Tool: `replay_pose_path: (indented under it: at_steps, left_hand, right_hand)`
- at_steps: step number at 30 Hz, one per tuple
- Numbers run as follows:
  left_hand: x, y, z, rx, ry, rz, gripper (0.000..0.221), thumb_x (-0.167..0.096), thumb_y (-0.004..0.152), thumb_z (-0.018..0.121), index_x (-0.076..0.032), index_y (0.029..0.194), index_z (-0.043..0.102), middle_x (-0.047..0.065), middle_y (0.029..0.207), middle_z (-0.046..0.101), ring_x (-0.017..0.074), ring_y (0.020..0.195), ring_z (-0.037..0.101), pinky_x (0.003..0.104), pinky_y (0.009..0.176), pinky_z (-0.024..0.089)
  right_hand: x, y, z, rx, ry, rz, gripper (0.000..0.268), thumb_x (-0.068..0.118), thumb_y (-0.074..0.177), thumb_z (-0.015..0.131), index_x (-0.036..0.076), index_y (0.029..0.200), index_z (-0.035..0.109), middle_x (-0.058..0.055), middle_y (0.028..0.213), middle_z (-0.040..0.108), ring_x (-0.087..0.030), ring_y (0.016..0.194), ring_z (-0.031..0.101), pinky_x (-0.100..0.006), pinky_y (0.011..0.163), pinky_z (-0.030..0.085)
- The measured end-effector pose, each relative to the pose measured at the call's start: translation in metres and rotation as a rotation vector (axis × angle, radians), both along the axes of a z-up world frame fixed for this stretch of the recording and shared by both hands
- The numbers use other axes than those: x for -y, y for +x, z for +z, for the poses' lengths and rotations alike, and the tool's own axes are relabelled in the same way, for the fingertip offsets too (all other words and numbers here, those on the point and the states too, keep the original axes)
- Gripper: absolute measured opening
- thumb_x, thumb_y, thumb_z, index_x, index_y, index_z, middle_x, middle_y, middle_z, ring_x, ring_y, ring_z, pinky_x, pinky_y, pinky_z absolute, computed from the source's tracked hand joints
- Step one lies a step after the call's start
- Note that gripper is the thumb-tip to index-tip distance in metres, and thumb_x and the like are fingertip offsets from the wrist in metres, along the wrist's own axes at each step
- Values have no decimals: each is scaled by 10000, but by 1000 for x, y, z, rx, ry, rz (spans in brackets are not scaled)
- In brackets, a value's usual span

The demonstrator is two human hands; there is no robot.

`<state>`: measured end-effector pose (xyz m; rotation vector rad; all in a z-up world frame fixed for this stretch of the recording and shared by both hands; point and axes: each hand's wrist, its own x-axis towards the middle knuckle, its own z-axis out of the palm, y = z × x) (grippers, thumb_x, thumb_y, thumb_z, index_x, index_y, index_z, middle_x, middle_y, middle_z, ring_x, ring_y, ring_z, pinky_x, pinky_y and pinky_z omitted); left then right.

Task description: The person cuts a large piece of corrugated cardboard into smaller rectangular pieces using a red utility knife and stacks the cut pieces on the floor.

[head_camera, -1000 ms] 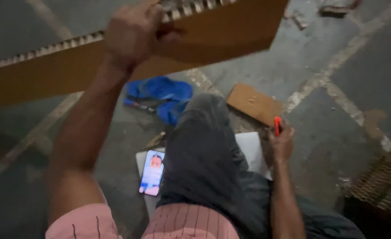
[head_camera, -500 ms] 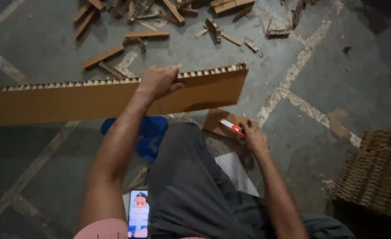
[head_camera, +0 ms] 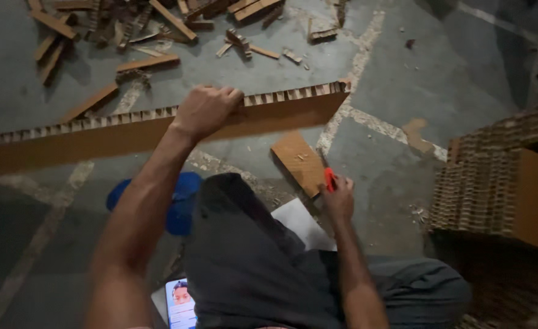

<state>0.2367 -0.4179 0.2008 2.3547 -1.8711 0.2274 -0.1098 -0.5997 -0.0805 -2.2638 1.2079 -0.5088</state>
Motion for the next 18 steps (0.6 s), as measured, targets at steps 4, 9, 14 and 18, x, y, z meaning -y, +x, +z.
replay_pose_path:
  at_steps: [4, 9, 14, 18]
  left_hand:
    - [-9, -13, -10, 245, -149, -101, 244, -367, 1026, 657, -124, 1028, 644, 64, 964, 722, 240, 902, 724, 414, 817, 569]
    - [-63, -73, -59, 317, -264, -107, 405, -181, 944, 639, -246, 1341, 677, 12, 1402, 680, 220, 1223, 662, 441, 1020, 503]
    - [-97, -112, -103, 168, -379, -118, 344, -235, 1008, 643, -201, 1349, 674, 45, 1410, 658, 269, 1349, 589, 485, 1150, 421]
    - [-100, -120, -111, 140, -291, -113, 366, -224, 986, 603, -213, 1347, 664, 36, 1406, 660, 276, 1328, 597, 479, 1140, 429]
  right_hand:
    - [28, -29, -43, 229, 405, -192, 444, 410, 921, 753, 19, 1125, 705, -133, 994, 744, -265, 883, 717, -434, 821, 569]
    - [12, -29, -16, 1023, 1211, 78, 509, 431, 1087, 651, 3, 1360, 633, -90, 1001, 679, -183, 671, 576, -351, 599, 481]
    - [-17, -25, 67, 1201, 1406, 171, 665, 512, 959, 651, 18, 1390, 536, -91, 1183, 705, -202, 992, 709, -362, 804, 589]
    - [-22, -12, 116, 1034, 1200, 220, 587, 353, 979, 661, -13, 1418, 523, -131, 1248, 665, -223, 1097, 691, -366, 914, 581]
